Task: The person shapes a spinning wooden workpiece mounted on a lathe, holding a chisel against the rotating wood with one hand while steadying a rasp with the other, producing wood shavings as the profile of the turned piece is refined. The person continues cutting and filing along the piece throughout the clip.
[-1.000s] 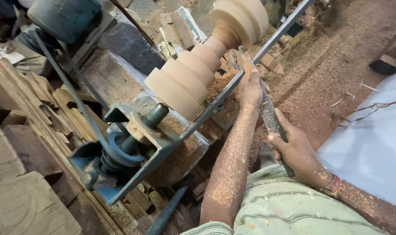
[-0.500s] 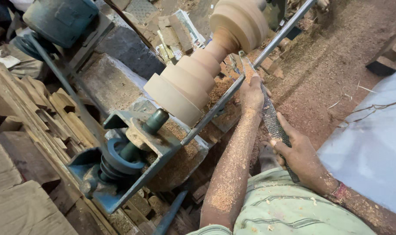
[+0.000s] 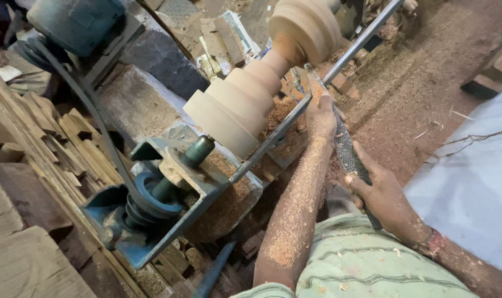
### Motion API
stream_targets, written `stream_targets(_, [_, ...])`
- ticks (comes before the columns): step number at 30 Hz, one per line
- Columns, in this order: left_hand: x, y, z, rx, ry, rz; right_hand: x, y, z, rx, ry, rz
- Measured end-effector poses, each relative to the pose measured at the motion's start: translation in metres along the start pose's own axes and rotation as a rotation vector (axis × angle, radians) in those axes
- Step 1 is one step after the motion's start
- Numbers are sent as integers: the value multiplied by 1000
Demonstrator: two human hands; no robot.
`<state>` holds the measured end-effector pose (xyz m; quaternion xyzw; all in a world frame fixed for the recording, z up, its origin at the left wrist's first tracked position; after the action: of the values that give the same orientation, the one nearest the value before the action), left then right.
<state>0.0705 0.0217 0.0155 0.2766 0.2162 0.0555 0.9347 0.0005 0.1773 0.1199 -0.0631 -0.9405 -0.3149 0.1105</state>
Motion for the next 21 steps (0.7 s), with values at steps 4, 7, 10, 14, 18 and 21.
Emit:
stream_targets(4, [1, -5, 0, -74, -28, 51, 3, 1, 3, -23, 46, 8])
stream_targets(7, [-1, -7, -3, -60, -29, 23, 4, 2, 6, -27, 0, 2])
stream_targets(10, [-2, -7, -3, -66, 29, 10, 3, 3, 5, 48, -24, -26])
stream_targets(14, [1, 3, -3, -69, -54, -17, 2, 8, 14, 46, -46, -26])
stream_targets(18, [13, 27, -17, -48, -21, -75, 1, 27, 33, 78, -122, -73])
stream_targets(21, [20, 40, -29, -3, 21, -81, 1, 34, 46, 37, -102, -54])
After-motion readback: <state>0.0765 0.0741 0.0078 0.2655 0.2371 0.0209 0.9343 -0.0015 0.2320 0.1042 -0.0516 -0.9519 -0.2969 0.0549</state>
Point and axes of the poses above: each hand's wrist, its own y-axis away from the middle knuckle, its own x-axis out of the back of the hand, z = x × y, the point moved 4 cm from there along -y, towards the middle knuckle, and after that the axes turned 2 degrees about z, right-handed, at the moved point
